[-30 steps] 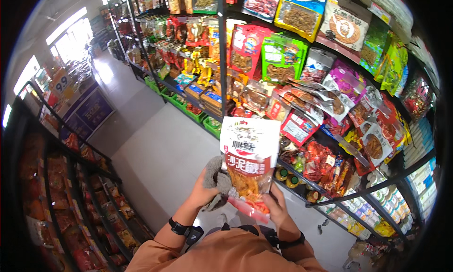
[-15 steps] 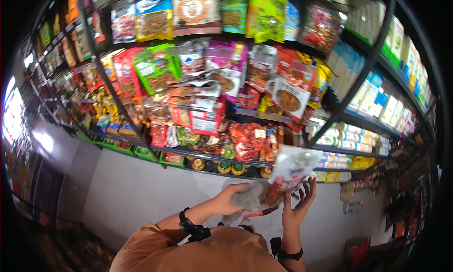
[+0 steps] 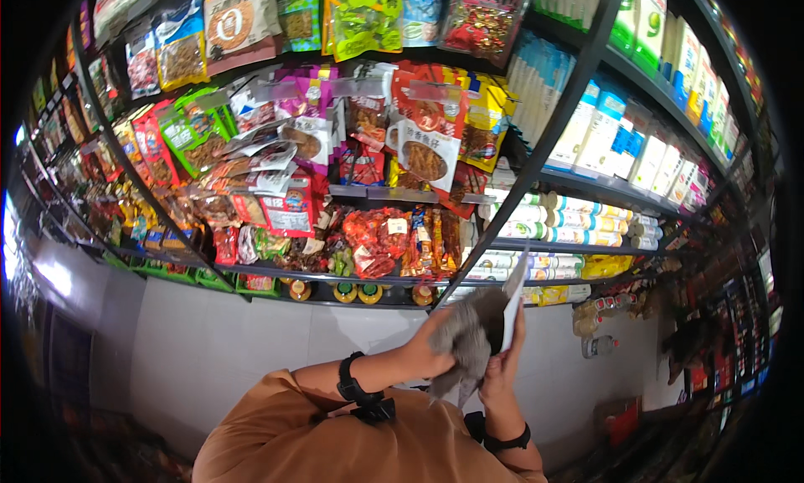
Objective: The person picks up a package of snack food from a store shelf, wipes the front and back of the bag with a cloth, and then returns it to the shelf.
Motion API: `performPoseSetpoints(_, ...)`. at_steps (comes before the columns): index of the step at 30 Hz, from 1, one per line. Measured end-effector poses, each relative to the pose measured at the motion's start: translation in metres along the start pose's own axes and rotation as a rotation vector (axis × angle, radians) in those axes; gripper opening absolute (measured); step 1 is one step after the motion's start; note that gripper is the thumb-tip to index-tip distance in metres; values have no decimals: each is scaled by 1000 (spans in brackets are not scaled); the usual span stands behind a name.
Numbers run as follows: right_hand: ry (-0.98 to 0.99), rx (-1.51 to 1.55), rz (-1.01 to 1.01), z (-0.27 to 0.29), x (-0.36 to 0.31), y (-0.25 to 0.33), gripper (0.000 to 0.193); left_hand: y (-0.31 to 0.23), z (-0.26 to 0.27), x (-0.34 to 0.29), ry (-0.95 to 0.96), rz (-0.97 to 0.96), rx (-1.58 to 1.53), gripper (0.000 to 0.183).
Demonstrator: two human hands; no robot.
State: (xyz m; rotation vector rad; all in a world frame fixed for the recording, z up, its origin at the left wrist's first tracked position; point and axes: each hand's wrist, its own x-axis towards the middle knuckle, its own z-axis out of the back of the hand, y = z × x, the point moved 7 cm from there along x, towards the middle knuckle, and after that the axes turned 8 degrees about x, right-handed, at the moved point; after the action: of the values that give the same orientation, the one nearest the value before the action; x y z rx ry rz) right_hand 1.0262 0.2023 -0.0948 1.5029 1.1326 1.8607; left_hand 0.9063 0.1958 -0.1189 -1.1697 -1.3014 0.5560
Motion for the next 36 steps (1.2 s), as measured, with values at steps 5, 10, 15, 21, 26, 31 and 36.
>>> performPoseSetpoints(5,168,422,-162,-48,-23,-42,95,-57,36,12,-395,-205,453,59)
performPoseSetpoints(10,49,966,-293,-49,-12,-63,86,-82,8,-15,-234,-592,872,48)
performPoseSetpoints(15,17,925,-317,-68,18,-34,95,-69,22,-49,-18,-375,1076,60)
performPoseSetpoints(21,247,573,-88,-164,-34,-48,96,-115,84,-80,-312,-135,576,76)
performPoseSetpoints(26,419,540,-111,-239,-49,-12,96,-176,115,-111,-445,-276,933,79)
performPoseSetpoints(31,209,775,-249,-239,-31,-8,97,-170,109,-156,-137,-316,1101,52)
performPoseSetpoints(36,121,687,-152,-236,-29,11,97,-136,114,-180,-5,-182,1008,70)
